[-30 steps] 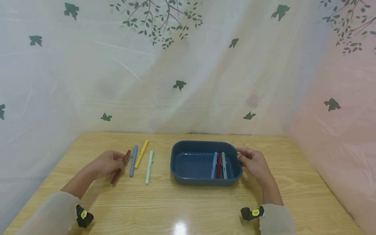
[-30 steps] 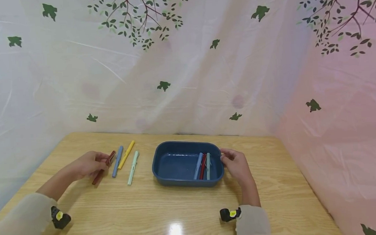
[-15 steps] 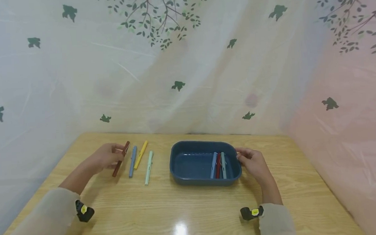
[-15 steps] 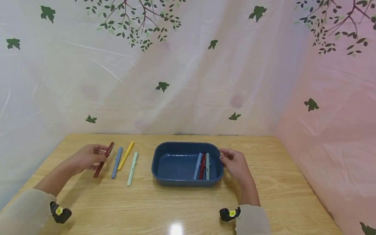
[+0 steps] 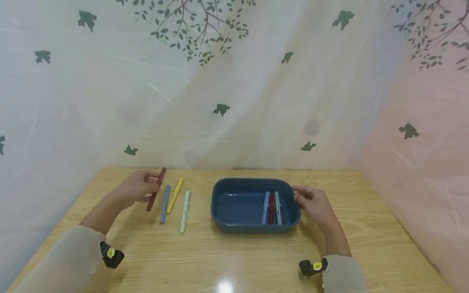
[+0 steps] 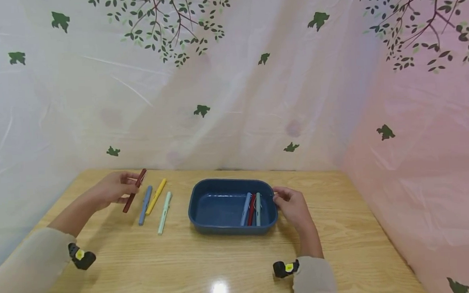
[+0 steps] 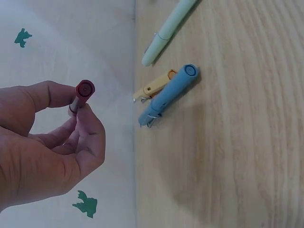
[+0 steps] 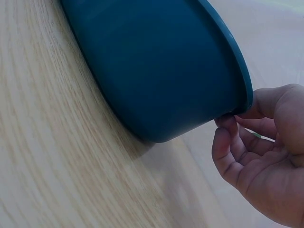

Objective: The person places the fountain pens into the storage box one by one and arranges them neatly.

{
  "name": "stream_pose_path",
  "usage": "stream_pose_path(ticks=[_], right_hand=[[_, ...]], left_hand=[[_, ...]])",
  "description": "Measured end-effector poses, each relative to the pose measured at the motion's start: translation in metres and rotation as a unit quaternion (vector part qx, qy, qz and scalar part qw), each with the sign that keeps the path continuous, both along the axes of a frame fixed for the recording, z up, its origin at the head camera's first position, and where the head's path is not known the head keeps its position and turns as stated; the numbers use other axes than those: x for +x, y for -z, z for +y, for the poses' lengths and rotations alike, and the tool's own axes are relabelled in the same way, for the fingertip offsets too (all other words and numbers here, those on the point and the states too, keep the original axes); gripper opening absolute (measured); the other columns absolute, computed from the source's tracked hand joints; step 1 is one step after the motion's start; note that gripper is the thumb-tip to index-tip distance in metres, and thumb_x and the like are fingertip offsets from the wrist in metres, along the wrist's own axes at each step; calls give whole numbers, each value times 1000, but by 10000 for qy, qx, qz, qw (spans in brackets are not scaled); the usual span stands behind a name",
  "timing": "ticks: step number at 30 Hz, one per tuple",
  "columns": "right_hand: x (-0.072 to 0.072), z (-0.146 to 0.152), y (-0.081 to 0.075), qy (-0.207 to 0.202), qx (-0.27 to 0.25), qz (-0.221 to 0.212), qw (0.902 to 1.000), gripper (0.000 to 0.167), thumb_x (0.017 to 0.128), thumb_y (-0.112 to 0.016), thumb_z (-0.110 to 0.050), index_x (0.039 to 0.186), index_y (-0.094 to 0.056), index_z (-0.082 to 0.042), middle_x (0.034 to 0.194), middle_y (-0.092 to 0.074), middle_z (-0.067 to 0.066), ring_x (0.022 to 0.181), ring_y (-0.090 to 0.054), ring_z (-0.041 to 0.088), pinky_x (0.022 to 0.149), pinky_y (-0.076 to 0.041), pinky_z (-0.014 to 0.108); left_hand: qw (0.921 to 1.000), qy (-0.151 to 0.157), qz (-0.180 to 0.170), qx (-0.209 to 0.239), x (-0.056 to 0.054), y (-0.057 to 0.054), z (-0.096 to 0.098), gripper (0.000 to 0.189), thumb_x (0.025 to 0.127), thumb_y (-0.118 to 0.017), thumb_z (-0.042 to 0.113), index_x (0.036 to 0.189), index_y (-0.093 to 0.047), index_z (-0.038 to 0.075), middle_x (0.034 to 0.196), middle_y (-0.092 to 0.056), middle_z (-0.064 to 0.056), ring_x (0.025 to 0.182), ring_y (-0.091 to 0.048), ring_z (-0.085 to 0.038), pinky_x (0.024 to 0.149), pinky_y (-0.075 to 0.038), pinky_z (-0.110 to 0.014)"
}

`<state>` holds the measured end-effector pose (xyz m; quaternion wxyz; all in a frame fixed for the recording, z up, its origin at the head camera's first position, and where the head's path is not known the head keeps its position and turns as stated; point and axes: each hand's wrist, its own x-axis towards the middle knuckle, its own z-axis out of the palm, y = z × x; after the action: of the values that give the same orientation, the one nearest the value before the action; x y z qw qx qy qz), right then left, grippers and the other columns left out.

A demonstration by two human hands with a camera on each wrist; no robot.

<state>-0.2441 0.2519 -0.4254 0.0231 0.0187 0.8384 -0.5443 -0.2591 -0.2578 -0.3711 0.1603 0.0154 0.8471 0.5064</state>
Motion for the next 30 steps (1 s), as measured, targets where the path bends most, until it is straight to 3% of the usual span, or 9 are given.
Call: stream_pose_path(ticks=[12,19,24,30], right_hand=[[-1,1,2,-6,46,84,10000,33,106,-53,-8,137,-63,-5,121,-64,16,113,-62,25,92,-59,30],[0,1,3,-72,-78,224,9997,34,106,-53,-6,138,-62,0,119,-65,18,109,-63,24,87,-60,27],[-1,1,4,-51,-111,191,9997,33,106,-53,-6,137,-62,-1,118,-65,17,110,-63,24,87,-60,26],[0,1,3,-60,-101,166,9998,33,106,-53,-8,138,-62,-2,120,-65,17,112,-63,25,89,-59,28]], left_hand=[[9996,39,119,234,-4,-14,17,56,102,-56,6,151,-34,-10,148,-44,-34,126,-56,-40,101,-54,-52],[9991,-22,191,366,-7,-16,26,56,101,-59,7,150,-36,-9,141,-51,-30,120,-61,-36,101,-55,-50],[9982,-26,160,576,-11,-17,33,59,100,-62,7,151,-35,-6,146,-46,-30,108,-65,-25,100,-56,-47],[9977,-41,147,661,-16,-18,45,61,99,-66,8,151,-37,-4,145,-47,-29,106,-66,-24,97,-58,-44]])
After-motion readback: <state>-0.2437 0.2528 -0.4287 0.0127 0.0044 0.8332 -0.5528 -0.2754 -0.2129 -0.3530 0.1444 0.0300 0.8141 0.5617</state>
